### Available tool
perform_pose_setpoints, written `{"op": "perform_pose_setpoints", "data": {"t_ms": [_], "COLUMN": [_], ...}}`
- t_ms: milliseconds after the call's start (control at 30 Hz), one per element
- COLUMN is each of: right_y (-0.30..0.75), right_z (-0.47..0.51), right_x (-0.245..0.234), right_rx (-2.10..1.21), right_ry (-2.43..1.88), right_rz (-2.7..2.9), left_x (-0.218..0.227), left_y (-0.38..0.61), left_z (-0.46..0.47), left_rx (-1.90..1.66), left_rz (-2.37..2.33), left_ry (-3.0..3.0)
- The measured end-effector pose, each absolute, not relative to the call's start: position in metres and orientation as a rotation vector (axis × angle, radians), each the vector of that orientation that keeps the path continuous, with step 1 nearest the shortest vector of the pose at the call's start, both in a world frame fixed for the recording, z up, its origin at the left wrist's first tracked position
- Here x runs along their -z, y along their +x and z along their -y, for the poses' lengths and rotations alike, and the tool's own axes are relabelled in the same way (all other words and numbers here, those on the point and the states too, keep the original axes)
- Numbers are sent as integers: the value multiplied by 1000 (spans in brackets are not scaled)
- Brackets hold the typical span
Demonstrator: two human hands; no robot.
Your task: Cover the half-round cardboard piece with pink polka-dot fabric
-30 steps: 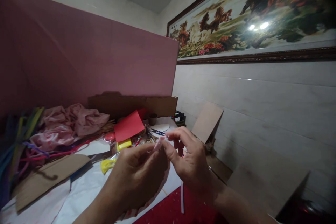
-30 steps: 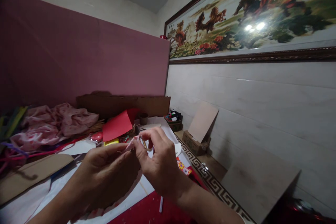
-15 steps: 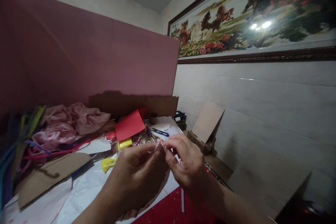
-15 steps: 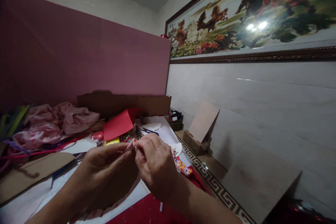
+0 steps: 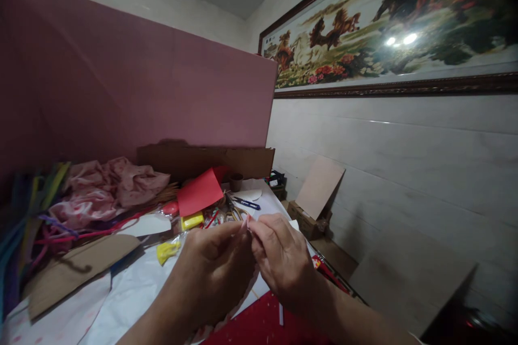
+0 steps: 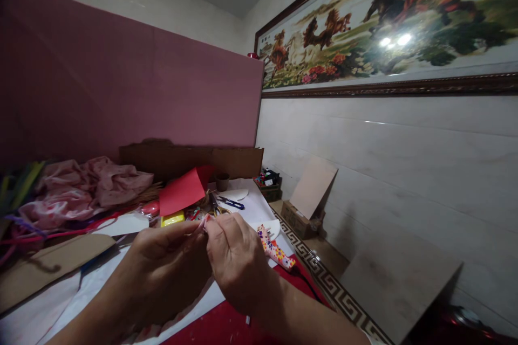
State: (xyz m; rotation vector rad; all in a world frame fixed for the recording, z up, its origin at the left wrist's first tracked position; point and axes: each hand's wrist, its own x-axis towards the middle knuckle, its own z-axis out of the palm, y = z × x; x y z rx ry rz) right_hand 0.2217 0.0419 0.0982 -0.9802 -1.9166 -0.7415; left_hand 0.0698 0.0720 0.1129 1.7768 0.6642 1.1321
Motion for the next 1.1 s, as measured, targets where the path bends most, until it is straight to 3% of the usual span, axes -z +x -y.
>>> {"op": "perform_pose_setpoints", "data": {"t_ms": [333,700,800,967,1100], "right_y": [220,236,231,226,222], "right_z": [-40,-23,-33,-53,-56], "right_x": [-103,-114,-113,-121,-119], "right_rx": [756,416,98,-747,-868], "right_ry": [-937,-694,-904,-954,-927], "right_rz": [2002,1732,1511,1310,1266], "left_x": [-115,-120,-118,-118,-120], "left_y": [69,67,66,65,67], "left_z": [-86,-81,-83,-81,-79], "left_rx": [-989,-937,-928,-923,-939], "left_rz": [-534,-673,-680,-676,-654], "left_ry": [1525,1412,1402,1493,1575]}}
